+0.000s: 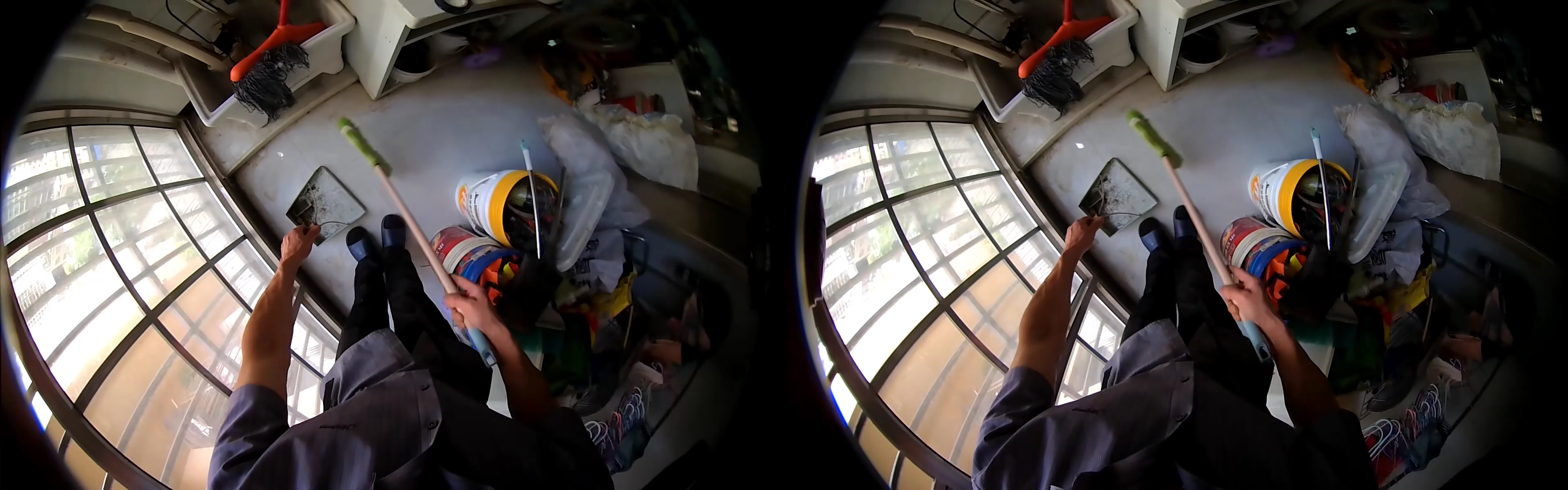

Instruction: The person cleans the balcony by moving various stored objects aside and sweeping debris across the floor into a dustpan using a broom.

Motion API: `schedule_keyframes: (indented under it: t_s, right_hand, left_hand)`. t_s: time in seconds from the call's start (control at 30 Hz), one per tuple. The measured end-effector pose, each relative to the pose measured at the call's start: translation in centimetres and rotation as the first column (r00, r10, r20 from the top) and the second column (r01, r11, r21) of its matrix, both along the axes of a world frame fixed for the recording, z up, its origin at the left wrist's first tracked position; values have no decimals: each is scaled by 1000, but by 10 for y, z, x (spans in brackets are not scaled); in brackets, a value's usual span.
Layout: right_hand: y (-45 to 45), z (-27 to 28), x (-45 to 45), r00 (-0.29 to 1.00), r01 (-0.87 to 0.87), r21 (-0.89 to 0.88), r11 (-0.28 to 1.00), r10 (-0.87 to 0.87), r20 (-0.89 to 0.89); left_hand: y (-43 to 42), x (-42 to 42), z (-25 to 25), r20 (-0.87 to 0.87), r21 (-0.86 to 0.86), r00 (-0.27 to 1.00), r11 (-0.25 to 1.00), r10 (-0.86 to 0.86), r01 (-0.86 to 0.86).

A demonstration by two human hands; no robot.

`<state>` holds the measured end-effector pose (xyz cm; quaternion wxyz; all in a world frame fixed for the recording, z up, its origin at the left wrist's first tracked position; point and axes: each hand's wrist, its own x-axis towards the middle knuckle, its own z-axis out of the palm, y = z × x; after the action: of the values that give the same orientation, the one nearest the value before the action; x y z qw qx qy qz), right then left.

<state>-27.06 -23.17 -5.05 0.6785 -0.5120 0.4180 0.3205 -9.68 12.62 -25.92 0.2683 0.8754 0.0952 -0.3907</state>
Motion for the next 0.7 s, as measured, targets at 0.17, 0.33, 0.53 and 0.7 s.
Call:
schedule_keyframes:
  t_s: [0.17, 0.33, 0.53, 0.7]
  right_hand:
    - [-39, -69, 47, 989, -127, -306, 943, 146, 39]
    - [-4, -145, 49, 911, -308, -509, 804, 403, 85]
    - [54, -53, 43, 972, -234, -75, 969, 233, -14]
    - [33, 1, 21, 996, -73, 197, 978, 82, -34]
  left_hand:
    - [6, 1, 7, 15, 5, 998, 998, 57, -57]
    - [-2, 5, 12, 1, 34, 998, 998, 59, -59]
    - [-7, 4, -3, -41, 68, 998, 997, 39, -36]
    - [-2, 7, 25, -37, 187, 993, 977, 112, -104]
